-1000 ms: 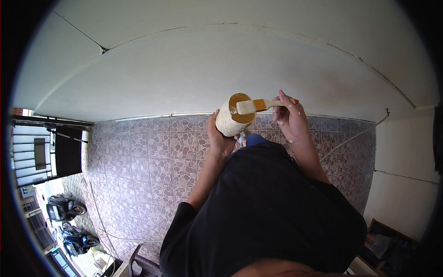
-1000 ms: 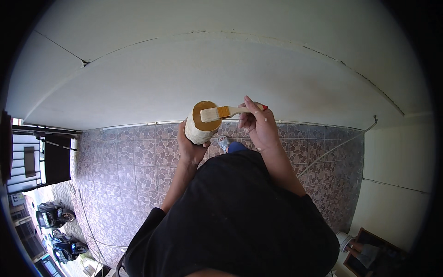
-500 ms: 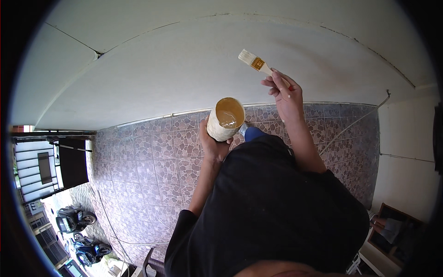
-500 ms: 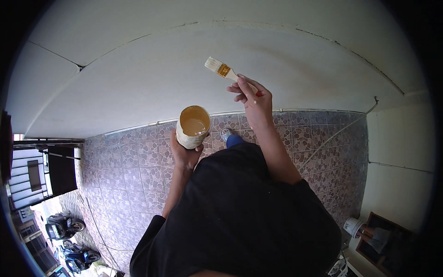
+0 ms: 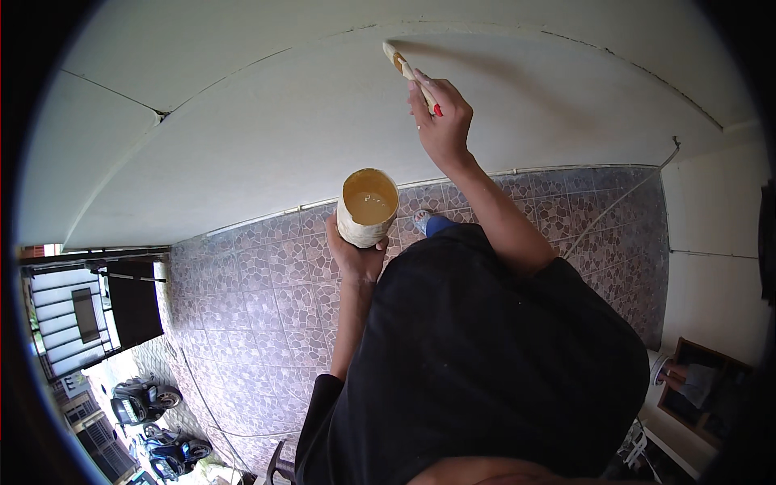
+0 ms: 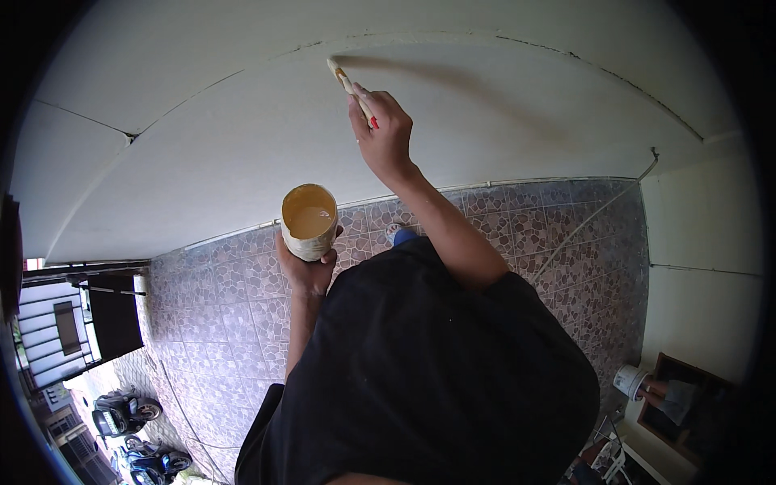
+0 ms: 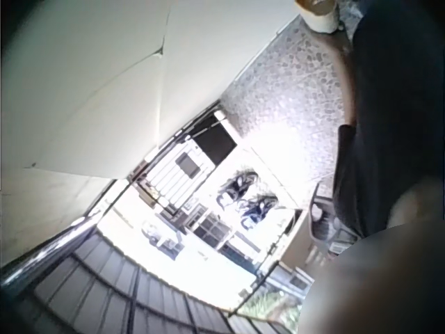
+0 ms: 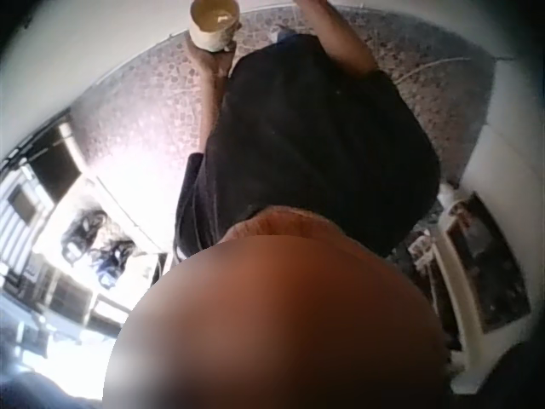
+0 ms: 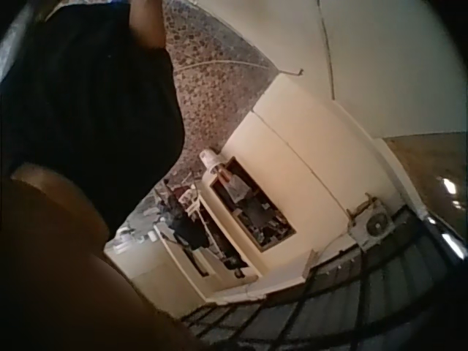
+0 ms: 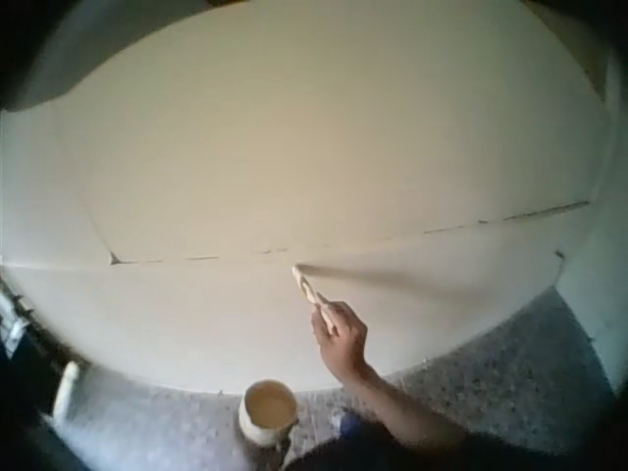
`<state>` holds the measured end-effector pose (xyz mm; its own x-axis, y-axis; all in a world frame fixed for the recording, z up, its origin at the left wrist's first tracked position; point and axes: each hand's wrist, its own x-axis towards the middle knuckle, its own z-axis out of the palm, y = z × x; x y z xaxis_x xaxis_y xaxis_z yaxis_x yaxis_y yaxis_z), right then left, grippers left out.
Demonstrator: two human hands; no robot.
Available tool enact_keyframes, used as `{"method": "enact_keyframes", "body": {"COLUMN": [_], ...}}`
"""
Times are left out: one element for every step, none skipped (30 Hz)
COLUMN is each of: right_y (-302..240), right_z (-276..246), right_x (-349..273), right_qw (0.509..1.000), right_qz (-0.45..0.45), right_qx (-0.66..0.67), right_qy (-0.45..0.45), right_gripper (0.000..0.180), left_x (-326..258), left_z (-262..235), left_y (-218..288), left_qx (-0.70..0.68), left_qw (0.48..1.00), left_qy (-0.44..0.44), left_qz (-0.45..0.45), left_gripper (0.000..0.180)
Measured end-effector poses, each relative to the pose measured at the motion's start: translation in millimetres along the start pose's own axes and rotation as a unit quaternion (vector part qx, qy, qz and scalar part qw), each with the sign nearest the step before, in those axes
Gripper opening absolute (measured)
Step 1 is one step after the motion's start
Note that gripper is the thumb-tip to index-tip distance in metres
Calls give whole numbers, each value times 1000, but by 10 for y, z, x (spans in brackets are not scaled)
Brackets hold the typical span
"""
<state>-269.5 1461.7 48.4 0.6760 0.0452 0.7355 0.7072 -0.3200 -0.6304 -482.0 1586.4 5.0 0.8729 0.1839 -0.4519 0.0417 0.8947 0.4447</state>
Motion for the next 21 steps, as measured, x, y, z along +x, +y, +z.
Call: {"method": "enact_keyframes", "body": {"right_y": [55,96,133,161,163,152,113,70,5,-48,-45,-42,-24,-9,24,75,122,193,298,384,363], "right_z": [-15,-36,-66,-114,-169,-201,-206,-192,-132,-54,26,108,152,184,157,95,22,-81,-197,-324,-432], "right_x": [8,31,46,45,50,43,12,13,7,6,5,30,57,74,72,62,43,52,42,32,31], "right_qw": [1000,1000,999,999,997,994,994,994,996,997,998,997,996,995,994,997,999,999,998,996,996], "right_qz": [1,-10,-21,-21,-29,-36,-28,-29,-47,-65,-61,-70,-84,-99,-100,-63,-25,-21,-15,-8,21], "right_qx": [-3,-13,-24,-25,-48,-72,-78,-79,-49,-20,1,17,11,8,7,-2,-10,-23,-34,-46,-42], "right_qy": [1,16,31,31,50,69,65,67,55,42,31,26,30,33,34,33,31,40,55,70,74], "right_gripper": [22,22,21,21,21,21,21,21,21,22,22,23,22,22,22,22,21,20,20,20,20], "left_x": [24,45,67,85,97,95,79,68,79,111,125,123,112,95,87,81,71,60,55,56,56], "left_z": [-11,-23,-43,-68,-52,-36,-17,16,-36,-132,-164,-150,-128,-107,-82,-53,-33,-10,14,28,-12], "left_y": [-4,1,4,3,11,15,20,21,7,-11,-23,-28,-30,-19,-11,-3,5,15,23,28,32], "left_qx": [-1,-3,-3,-4,-5,-6,0,8,8,12,18,18,19,19,19,19,19,19,20,20,19], "left_qw": [1000,1000,1000,1000,1000,1000,1000,1000,1000,1000,1000,1000,1000,1000,1000,1000,1000,1000,1000,1000,1000], "left_qy": [2,5,4,7,10,9,14,16,15,6,-6,-9,-7,-3,-5,-2,2,2,-3,-8,-7], "left_qz": [-1,0,-1,-7,-11,-11,-8,-7,-8,0,3,1,1,3,3,-2,-6,-7,-10,-14,-13], "left_gripper": [44,45,45,45,46,46,46,47,47,56,65,65,65,64,64,57,51,51,51,52,52]}}
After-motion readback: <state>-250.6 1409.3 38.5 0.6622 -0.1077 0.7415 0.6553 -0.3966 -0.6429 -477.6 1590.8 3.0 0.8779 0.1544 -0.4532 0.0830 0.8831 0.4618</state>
